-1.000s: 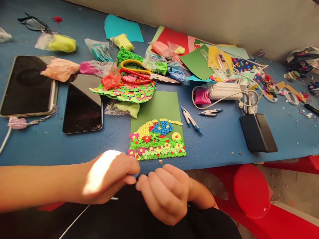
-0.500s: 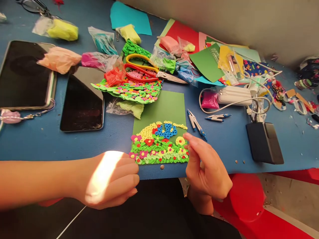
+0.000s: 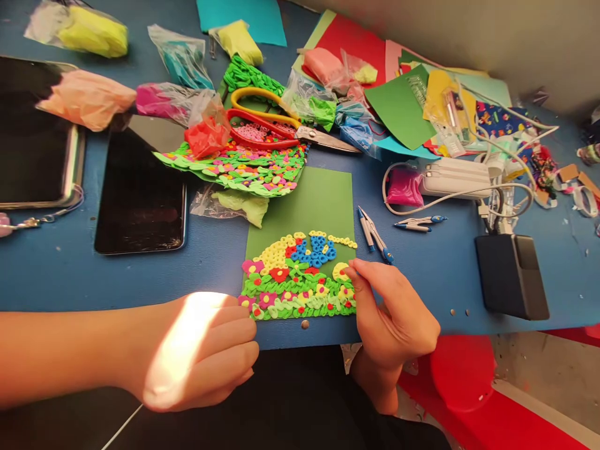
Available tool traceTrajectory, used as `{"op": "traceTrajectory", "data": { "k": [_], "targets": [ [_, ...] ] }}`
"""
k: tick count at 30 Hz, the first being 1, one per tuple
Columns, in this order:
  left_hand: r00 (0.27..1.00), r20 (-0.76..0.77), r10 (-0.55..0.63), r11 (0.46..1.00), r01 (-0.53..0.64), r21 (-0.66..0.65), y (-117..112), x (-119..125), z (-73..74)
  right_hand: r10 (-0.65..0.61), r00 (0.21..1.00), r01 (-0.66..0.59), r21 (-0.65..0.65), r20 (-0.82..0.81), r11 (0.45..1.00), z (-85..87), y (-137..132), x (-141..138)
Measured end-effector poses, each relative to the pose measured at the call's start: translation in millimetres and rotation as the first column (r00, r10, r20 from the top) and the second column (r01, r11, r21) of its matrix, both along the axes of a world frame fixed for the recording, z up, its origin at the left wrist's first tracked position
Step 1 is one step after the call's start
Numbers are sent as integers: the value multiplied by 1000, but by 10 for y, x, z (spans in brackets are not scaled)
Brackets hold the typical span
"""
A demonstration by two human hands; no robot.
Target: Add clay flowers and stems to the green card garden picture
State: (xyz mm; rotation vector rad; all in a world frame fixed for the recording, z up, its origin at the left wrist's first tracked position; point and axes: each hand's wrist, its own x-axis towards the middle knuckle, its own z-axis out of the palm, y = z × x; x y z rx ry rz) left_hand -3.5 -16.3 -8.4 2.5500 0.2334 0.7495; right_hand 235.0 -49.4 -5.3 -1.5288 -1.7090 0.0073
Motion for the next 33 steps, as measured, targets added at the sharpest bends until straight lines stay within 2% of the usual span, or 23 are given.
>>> {"op": "traceTrajectory", "data": {
  "k": [3,9,13,17,22,29,31,33],
  "targets": [
    [1000,8,2,1000,-2,-14,1,7,-6,-53,998,50,138,18,989,50,76,-57],
    [1000,17,1,1000,-1,-9,29,9,27,22,1000,-22,34,-17,999,30,84,-97],
    [998,-61,-16,1000,16,-8,45,13,60,128,986,-123,-58,105,991,90,83,-93],
    [1000,7,8,1000,-8,-15,13,15,7,198,968,-185,-97,151,978,111,102,-89],
    [1000,-10,0,1000,0,12,-4,9,-25,228,961,-209,-127,157,970,93,110,-87],
    [1000,-12,7,1000,-7,15,-15,9,-12,188,961,-168,-110,202,980,147,63,-48],
    [1000,-6,20,999,-20,25,-18,10,-11,81,971,-71,-52,224,996,187,64,44],
    [1000,-8,29,999,-28,43,-16,9,-8,-86,950,95,-16,302,995,218,100,193]
  ]
}}
